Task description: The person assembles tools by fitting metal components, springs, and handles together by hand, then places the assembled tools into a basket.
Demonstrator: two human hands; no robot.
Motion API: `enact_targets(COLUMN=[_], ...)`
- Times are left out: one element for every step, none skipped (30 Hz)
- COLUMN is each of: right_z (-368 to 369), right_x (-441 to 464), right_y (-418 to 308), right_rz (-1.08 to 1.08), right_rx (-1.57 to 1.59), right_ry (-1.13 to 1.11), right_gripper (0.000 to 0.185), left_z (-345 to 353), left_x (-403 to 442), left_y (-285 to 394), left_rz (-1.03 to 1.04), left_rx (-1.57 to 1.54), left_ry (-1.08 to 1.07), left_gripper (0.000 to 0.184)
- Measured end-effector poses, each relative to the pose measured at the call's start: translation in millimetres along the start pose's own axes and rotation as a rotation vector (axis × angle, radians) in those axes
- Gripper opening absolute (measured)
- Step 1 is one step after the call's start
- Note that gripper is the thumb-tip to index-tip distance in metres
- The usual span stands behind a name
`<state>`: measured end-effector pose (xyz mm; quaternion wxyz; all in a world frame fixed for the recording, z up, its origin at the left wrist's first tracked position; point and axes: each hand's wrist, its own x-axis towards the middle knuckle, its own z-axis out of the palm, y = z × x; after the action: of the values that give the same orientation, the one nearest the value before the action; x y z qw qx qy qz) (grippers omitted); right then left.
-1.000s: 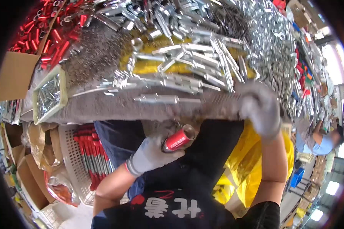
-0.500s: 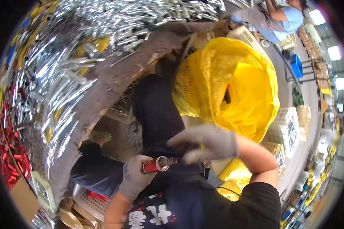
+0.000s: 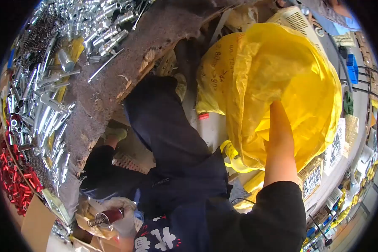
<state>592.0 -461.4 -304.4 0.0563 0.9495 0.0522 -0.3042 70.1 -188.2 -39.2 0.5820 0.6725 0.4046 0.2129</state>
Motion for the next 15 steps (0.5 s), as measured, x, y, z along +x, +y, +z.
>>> enact_targets(right_z=[8,14,19,23,24,22,17,10,-3,-19,-43,-73,-103,-120,-128], right_x=[2,2,1,-1,-4,-9,-17,-28,-49,-76,-113,-157,-221,-268,-304], right_y=[-2,-3,-2,-1,3,8,16,26,34,42,45,41,15,-4,-18], right_rz=[0.008,0.010,0.005,-0.008,-0.028,-0.062,-0.100,-0.147,-0.199,-0.251,-0.303,-0.277,-0.423,-0.459,-0.655], right_rx=[0.035,0.083,0.137,0.213,0.316,0.452,0.613,0.819,1.048,1.272,1.424,1.475,1.343,1.223,1.216], right_ry=[0.033,0.070,0.109,0.149,0.187,0.235,0.273,0.291,0.285,0.252,0.216,0.150,0.242,0.279,0.175], right_gripper=[0.016,0.017,0.018,0.019,0.020,0.022,0.023,0.024,0.025,0.027,0.028,0.036,0.036,0.035,0.040], left_z=[-4,-3,0,4,11,23,30,33,26,22,21,17,7,-1,-7], left_x=[-2,-1,0,6,9,14,18,19,21,20,22,23,20,16,15], left_y=[-7,-8,-7,-4,0,7,12,15,10,10,15,18,13,7,8], left_rz=[-0.020,-0.036,-0.063,-0.024,-0.037,-0.044,-0.135,-0.224,-0.152,-0.080,-0.001,0.077,0.131,0.181,0.208], left_rx=[0.043,0.081,0.115,0.275,0.329,0.380,0.286,0.189,0.351,0.491,0.498,0.508,0.539,0.569,0.551], left_ry=[0.003,0.006,0.006,-0.052,-0.030,-0.008,-0.011,-0.011,-0.105,-0.149,-0.200,-0.239,-0.264,-0.290,-0.316], left_gripper=[0.042,0.043,0.040,0.035,0.034,0.033,0.032,0.031,0.030,0.028,0.029,0.031,0.032,0.033,0.032])
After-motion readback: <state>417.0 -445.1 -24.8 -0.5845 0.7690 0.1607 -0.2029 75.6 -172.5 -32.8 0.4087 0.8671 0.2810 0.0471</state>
